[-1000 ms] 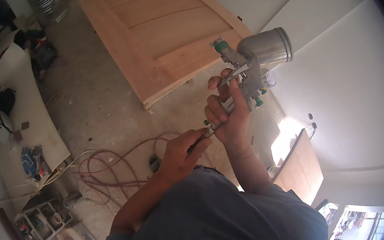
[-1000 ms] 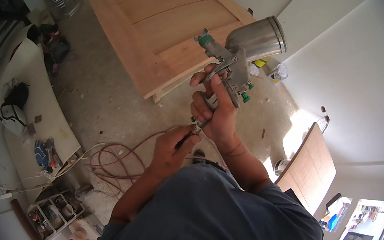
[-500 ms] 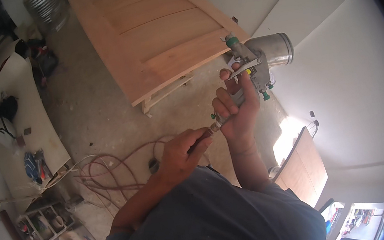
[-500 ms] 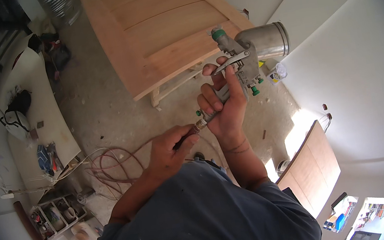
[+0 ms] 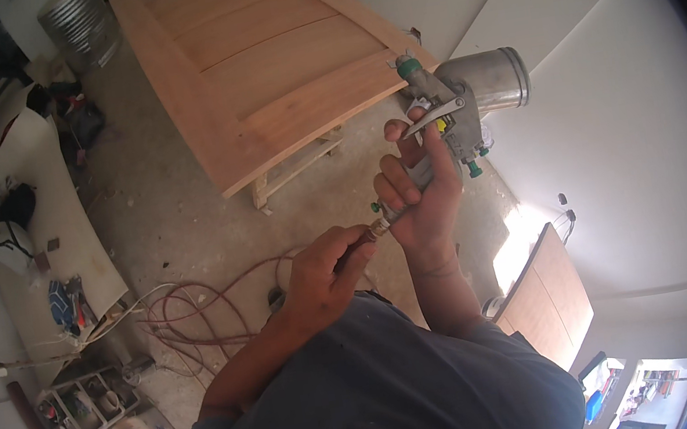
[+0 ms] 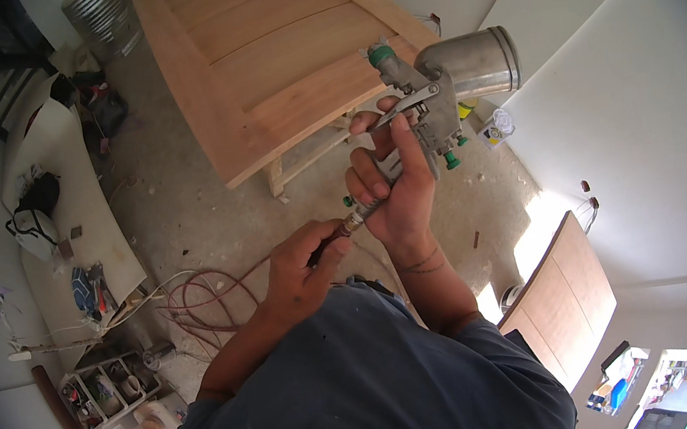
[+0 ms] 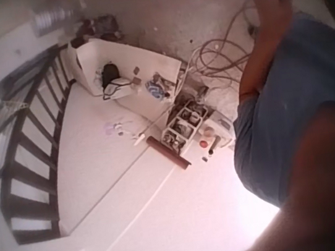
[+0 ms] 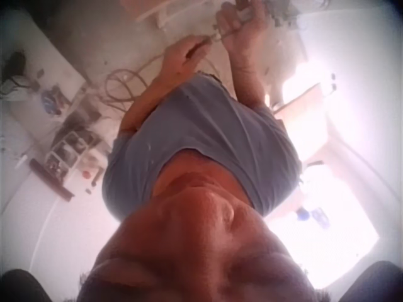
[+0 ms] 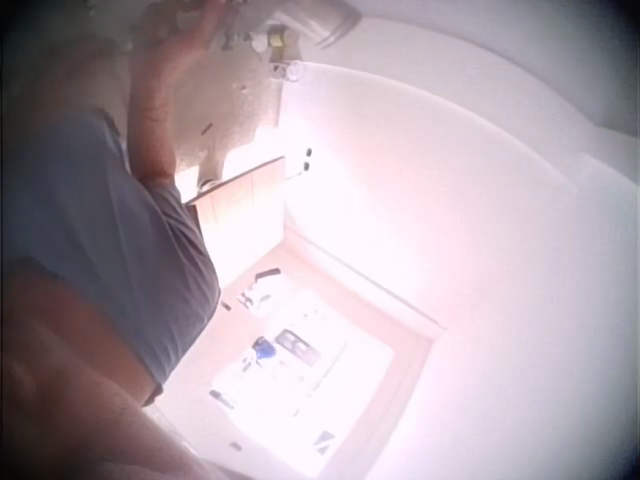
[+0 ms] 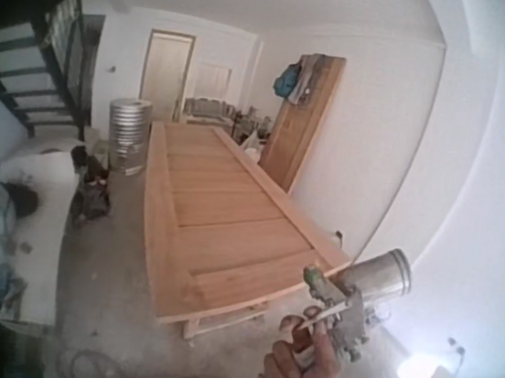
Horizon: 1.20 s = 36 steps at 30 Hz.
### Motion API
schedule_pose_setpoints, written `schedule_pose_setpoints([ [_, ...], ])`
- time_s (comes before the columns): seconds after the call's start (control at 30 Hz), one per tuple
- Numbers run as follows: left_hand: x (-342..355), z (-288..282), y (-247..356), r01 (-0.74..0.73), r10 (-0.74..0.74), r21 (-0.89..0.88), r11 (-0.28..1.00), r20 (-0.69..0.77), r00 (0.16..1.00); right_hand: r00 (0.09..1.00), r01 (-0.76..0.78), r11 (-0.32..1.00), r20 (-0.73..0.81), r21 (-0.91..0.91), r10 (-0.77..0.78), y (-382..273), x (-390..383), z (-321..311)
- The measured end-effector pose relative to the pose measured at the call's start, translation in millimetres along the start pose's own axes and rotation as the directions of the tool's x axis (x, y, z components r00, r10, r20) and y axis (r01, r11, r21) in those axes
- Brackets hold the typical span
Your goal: The person uses a spray gun to apply a finish to a large wooden door panel. They then retrieve a roll of tape from a bag and wrap it around the spray gun's hose.
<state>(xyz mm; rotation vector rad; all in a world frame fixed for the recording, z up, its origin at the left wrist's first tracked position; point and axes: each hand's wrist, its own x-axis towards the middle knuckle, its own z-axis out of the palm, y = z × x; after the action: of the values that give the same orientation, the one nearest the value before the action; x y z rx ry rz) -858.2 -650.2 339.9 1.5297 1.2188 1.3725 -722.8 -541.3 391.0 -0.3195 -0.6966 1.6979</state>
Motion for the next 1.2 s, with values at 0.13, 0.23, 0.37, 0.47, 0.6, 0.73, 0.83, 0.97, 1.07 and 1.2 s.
schedule_pose_setpoints([
  [0.13, 4, 4, -5, -0.073, 0.073, 0.008, 0.997, -0.013, 0.997, 1.000, 0.010, 1.000, 0.021, -0.022, -0.009, -3, 2, -1],
  [0.23, 5, 5, -5, 0.038, -0.036, -0.023, 0.999, 0.055, 0.998, 1.000, 0.012, 1.000, 0.015, -0.026, -0.012, -6, 2, -3],
  [0.37, 10, 7, -3, 0.112, -0.104, -0.076, 0.991, 0.109, 0.989, 1.000, 0.016, 0.998, 0.012, -0.053, -0.016, -12, 4, -5],
  [0.47, 12, 8, 1, 0.135, -0.120, -0.125, 0.983, 0.118, 0.986, 1.000, 0.016, 0.998, -0.014, -0.053, -0.017, -16, 5, -5],
  [0.6, 14, 14, 4, 0.013, -0.011, -0.055, 0.998, 0.034, 0.999, 0.995, 0.011, 1.000, -0.103, -0.005, -0.011, -18, 9, -4],
  [0.73, 21, 13, 18, -0.055, 0.055, 0.059, 0.997, 0.006, 0.998, 0.988, 0.019, 0.999, -0.155, 0.030, -0.014, -20, 11, -9],
  [0.83, 20, 15, 18, -0.093, 0.094, 0.121, 0.988, -0.008, 0.996, 0.985, -0.004, 0.998, -0.171, 0.069, 0.015, -20, 12, -14],
  [0.97, 22, 16, 19, -0.128, 0.131, 0.123, 0.984, -0.018, 0.991, 0.986, -0.042, 0.989, -0.152, 0.140, 0.064, -21, 16, -22],
  [1.07, 23, 15, 18, -0.126, 0.128, 0.115, 0.985, -0.010, 0.992, 0.982, -0.071, 0.988, -0.164, 0.140, 0.094, -21, 18, -29],
  [1.2, 23, 15, 15, -0.101, 0.101, 0.105, 0.989, 0.004, 0.995, 0.979, -0.079, 0.988, -0.175, 0.129, 0.101, -22, 20, -31],
])
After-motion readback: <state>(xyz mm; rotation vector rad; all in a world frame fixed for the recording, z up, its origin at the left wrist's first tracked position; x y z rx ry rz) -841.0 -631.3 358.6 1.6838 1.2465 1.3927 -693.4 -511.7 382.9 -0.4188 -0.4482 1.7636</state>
